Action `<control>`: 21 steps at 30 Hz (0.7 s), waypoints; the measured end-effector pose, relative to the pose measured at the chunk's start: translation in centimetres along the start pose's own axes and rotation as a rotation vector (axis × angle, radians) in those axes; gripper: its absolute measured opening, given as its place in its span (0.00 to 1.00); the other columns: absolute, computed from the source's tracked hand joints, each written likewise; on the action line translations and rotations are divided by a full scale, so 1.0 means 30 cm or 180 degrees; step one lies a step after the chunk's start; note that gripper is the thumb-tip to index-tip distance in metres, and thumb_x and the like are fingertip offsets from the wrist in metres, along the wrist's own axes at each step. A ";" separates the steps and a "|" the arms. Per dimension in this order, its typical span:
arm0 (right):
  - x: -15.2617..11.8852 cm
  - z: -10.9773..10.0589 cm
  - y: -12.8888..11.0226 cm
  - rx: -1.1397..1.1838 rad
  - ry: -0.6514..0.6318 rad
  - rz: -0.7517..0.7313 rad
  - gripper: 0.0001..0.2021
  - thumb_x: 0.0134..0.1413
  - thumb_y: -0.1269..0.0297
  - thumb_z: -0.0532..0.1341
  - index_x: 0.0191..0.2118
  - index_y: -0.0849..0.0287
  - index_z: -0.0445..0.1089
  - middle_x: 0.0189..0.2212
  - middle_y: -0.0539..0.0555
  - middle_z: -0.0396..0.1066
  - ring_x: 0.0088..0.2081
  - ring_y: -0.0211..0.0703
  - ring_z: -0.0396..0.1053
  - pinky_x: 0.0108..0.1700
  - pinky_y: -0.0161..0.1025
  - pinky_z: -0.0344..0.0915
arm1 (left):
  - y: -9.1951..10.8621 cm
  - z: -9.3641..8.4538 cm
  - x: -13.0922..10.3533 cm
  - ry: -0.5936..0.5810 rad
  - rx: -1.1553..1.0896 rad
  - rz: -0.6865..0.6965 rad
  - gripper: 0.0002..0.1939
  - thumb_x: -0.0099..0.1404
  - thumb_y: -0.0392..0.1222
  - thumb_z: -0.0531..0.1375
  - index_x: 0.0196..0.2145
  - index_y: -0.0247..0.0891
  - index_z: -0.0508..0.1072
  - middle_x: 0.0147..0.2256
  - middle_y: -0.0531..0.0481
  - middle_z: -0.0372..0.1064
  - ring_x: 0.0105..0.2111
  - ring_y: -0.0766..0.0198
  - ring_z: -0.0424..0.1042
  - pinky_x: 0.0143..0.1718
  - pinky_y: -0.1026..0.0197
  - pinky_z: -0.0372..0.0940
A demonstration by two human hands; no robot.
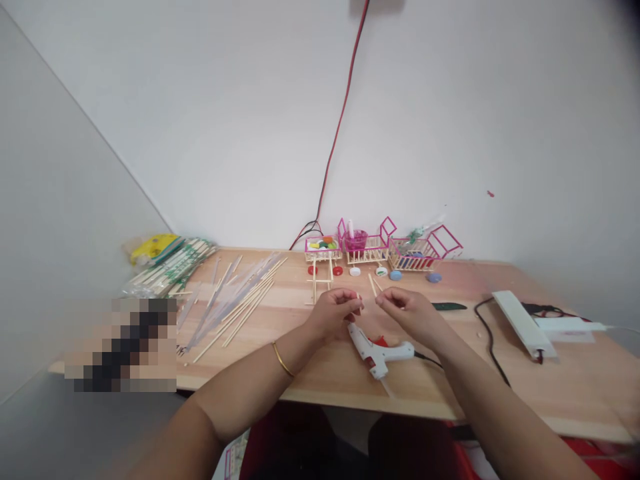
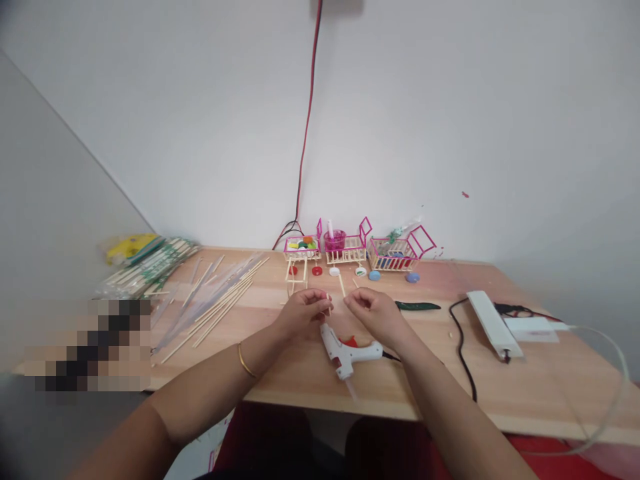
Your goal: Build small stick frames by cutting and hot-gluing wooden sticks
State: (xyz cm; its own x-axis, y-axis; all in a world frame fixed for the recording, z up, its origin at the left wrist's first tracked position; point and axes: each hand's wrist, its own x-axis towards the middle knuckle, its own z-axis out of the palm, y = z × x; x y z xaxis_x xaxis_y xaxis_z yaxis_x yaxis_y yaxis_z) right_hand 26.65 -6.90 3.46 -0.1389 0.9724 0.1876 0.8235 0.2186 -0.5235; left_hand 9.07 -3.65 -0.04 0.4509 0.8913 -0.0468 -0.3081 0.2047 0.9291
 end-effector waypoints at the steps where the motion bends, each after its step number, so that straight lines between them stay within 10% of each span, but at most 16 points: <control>1: -0.011 -0.006 -0.014 0.0292 -0.0024 -0.0048 0.17 0.56 0.54 0.49 0.24 0.58 0.63 0.20 0.47 0.61 0.24 0.36 0.58 0.26 0.32 0.55 | 0.003 0.002 -0.002 -0.0024 -0.0056 0.0000 0.17 0.44 0.46 0.67 0.28 0.32 0.69 0.23 0.52 0.67 0.21 0.72 0.64 0.25 0.67 0.59; 13: -0.035 0.007 -0.081 0.1120 -0.0589 0.0034 0.16 0.53 0.53 0.53 0.25 0.60 0.66 0.18 0.45 0.58 0.21 0.33 0.54 0.23 0.31 0.51 | 0.003 -0.004 -0.008 -0.0344 -0.0182 -0.0334 0.17 0.46 0.46 0.67 0.26 0.31 0.68 0.20 0.54 0.65 0.19 0.73 0.64 0.25 0.67 0.60; 21: -0.073 0.034 -0.063 0.1130 -0.0098 -0.0239 0.10 0.50 0.56 0.59 0.32 0.57 0.67 0.27 0.49 0.68 0.30 0.39 0.66 0.32 0.34 0.62 | 0.009 -0.007 -0.005 -0.0280 -0.0314 -0.0423 0.16 0.46 0.46 0.67 0.26 0.31 0.68 0.19 0.54 0.66 0.18 0.73 0.64 0.24 0.67 0.59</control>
State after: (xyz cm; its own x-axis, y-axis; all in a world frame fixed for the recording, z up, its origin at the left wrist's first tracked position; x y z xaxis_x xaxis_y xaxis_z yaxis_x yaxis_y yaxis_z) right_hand 24.84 -9.36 3.17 -0.2127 0.9534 0.2142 0.5688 0.2990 -0.7662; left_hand 8.75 -3.65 0.14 0.5633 0.8159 -0.1305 -0.3196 0.3608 0.8762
